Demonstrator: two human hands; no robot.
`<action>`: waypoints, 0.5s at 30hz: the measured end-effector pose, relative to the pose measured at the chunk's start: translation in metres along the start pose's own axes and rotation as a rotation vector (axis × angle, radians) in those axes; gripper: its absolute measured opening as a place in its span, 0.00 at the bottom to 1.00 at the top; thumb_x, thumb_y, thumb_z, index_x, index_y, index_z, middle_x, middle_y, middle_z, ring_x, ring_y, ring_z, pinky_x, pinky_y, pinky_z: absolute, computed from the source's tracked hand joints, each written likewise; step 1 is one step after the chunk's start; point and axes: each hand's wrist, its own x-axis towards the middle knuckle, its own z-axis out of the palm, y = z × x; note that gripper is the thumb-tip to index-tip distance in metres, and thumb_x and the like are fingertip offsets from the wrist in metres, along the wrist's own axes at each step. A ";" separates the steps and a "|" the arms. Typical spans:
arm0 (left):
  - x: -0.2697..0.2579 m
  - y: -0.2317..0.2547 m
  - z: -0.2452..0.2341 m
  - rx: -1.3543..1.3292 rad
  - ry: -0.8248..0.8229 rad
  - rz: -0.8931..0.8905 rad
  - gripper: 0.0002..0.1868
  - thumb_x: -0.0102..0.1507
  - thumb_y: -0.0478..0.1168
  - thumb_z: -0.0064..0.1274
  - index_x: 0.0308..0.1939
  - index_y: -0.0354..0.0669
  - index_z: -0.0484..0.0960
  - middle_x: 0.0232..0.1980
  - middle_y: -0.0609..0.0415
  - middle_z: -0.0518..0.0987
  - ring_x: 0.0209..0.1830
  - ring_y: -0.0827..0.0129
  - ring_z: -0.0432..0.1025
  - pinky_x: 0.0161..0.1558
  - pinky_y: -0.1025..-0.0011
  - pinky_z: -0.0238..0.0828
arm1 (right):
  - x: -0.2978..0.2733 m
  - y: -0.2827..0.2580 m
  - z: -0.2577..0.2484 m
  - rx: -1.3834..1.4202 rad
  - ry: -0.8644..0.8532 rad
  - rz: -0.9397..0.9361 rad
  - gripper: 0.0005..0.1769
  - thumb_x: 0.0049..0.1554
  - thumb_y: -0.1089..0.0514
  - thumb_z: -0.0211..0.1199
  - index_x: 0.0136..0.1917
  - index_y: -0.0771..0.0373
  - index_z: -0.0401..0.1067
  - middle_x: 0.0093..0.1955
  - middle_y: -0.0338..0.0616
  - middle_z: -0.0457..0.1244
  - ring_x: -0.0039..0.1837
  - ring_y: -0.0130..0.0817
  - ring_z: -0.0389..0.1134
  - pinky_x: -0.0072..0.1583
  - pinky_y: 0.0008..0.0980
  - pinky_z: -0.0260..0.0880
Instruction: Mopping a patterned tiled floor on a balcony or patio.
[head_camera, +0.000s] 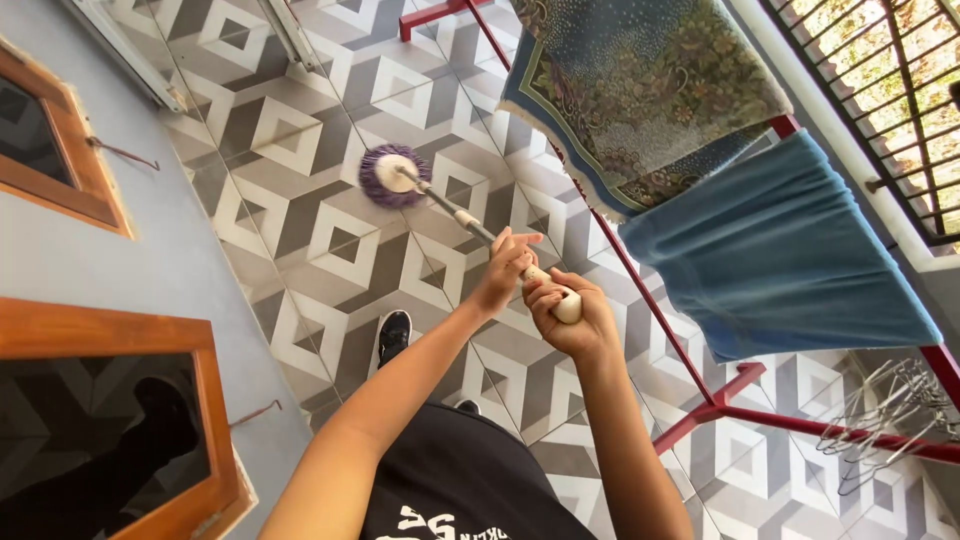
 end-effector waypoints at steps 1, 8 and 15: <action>-0.008 -0.017 -0.001 0.003 0.002 0.002 0.17 0.70 0.45 0.36 0.35 0.41 0.77 0.62 0.46 0.76 0.72 0.54 0.54 0.78 0.51 0.22 | 0.004 0.002 -0.009 -0.002 -0.002 0.003 0.16 0.62 0.61 0.54 0.58 0.75 0.61 0.44 0.47 0.59 0.33 0.23 0.59 0.37 0.20 0.68; -0.066 -0.091 -0.026 0.614 -0.393 -0.071 0.18 0.68 0.43 0.34 0.50 0.46 0.81 0.58 0.55 0.79 0.69 0.61 0.65 0.69 0.42 0.46 | 0.054 0.001 -0.117 -0.612 0.157 0.003 0.10 0.61 0.55 0.56 0.54 0.59 0.61 0.39 0.37 0.61 0.34 0.23 0.62 0.36 0.23 0.67; 0.002 -0.105 0.037 0.779 -0.279 0.464 0.08 0.66 0.43 0.43 0.36 0.47 0.76 0.43 0.55 0.79 0.51 0.57 0.72 0.60 0.45 0.61 | 0.006 -0.052 -0.072 -0.100 0.159 -0.147 0.22 0.62 0.54 0.56 0.62 0.72 0.57 0.45 0.52 0.61 0.36 0.26 0.59 0.34 0.21 0.66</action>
